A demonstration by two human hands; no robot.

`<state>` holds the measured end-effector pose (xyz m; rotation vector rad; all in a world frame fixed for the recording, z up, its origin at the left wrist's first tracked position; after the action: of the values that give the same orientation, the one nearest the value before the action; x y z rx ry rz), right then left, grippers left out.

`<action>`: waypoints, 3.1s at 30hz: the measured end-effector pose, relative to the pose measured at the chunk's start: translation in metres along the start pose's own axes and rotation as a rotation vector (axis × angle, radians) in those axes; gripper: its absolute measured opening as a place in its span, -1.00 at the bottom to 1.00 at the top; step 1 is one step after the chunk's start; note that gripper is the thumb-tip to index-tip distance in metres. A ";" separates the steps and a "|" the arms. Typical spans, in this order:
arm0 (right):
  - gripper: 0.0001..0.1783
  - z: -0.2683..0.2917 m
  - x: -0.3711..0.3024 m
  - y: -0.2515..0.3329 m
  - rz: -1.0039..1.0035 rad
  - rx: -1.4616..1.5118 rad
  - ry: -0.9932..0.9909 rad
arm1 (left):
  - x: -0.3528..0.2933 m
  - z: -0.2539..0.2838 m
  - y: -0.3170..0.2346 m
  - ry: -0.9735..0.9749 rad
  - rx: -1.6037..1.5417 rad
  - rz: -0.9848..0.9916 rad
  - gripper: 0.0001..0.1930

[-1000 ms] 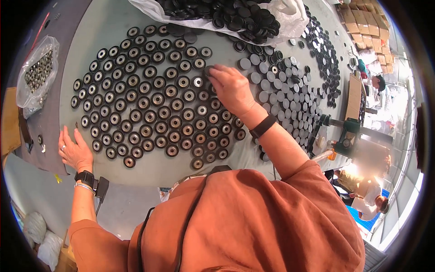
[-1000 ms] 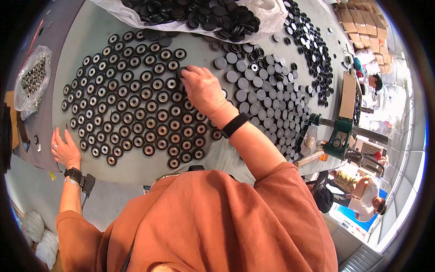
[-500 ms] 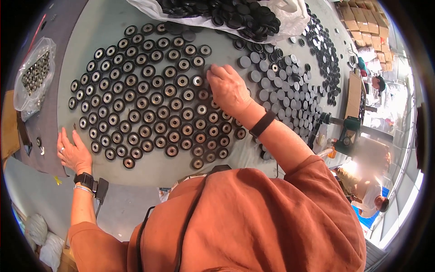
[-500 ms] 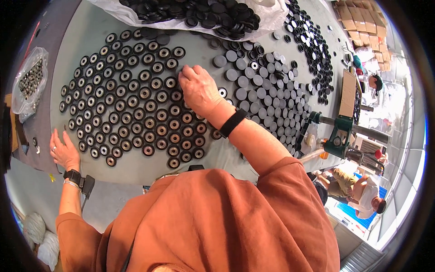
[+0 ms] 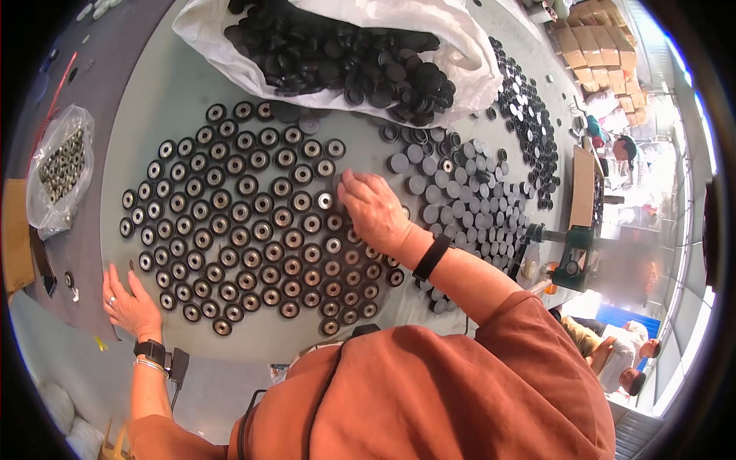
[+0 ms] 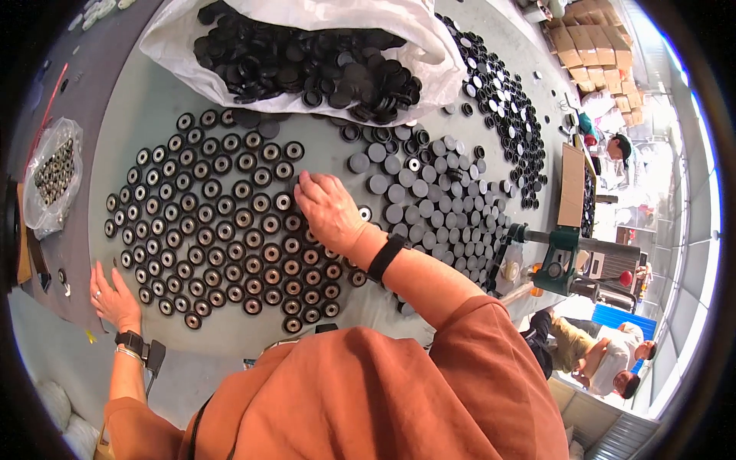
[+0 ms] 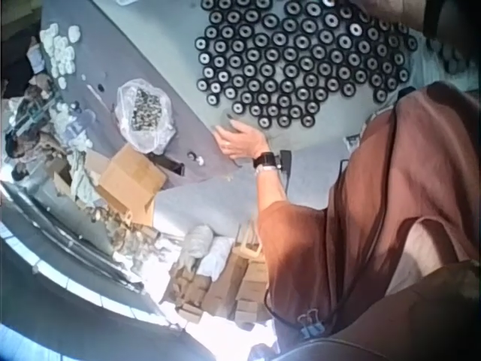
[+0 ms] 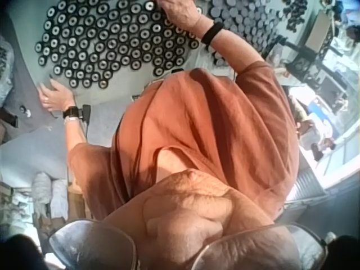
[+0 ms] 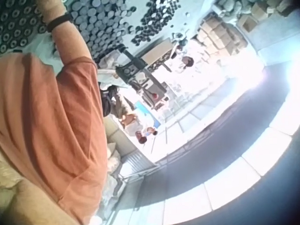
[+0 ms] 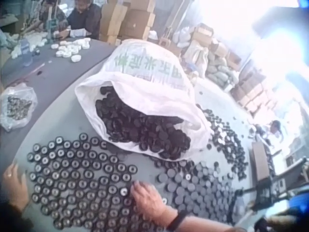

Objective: The recorder is assembling small black rubber or plastic industrial components with metal rings, then using a rubber mallet to secure them together.

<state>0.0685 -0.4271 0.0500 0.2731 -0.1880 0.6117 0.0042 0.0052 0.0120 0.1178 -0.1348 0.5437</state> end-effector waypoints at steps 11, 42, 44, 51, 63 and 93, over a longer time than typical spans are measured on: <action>-0.58 0.001 -0.008 -0.004 -0.012 -0.175 0.153 | -0.002 0.006 -0.007 0.008 -0.023 -0.019 -0.54; -0.75 0.096 0.079 -0.200 -0.976 0.601 -0.594 | -0.001 0.010 -0.010 -0.013 -0.008 -0.007 -0.56; -0.75 0.088 0.069 -0.206 -1.004 0.501 -0.535 | -0.001 0.010 -0.011 -0.023 -0.010 -0.018 -0.56; -0.77 0.054 0.101 -0.152 -0.676 0.161 -0.349 | -0.002 0.011 -0.006 -0.036 0.002 -0.015 -0.56; -0.79 0.031 0.177 -0.137 -0.453 -0.236 0.004 | -0.001 0.015 -0.013 -0.011 -0.024 -0.011 -0.54; -0.53 0.011 -0.042 0.026 -0.059 -0.252 0.172 | 0.001 -0.007 0.003 -0.040 0.006 -0.016 -0.50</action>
<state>0.0186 -0.4325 0.0549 -0.0174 -0.0892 0.5441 0.0034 0.0094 0.0059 0.1357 -0.1715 0.5257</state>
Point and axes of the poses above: each hand's wrist, its own x-axis towards the middle knuckle, its own z-axis out of the back of the hand, y = z × x, the point moved 5 cm from there along x, towards the middle knuckle, and after that the axes turned 1 degree about -y, right-handed, at the moved point
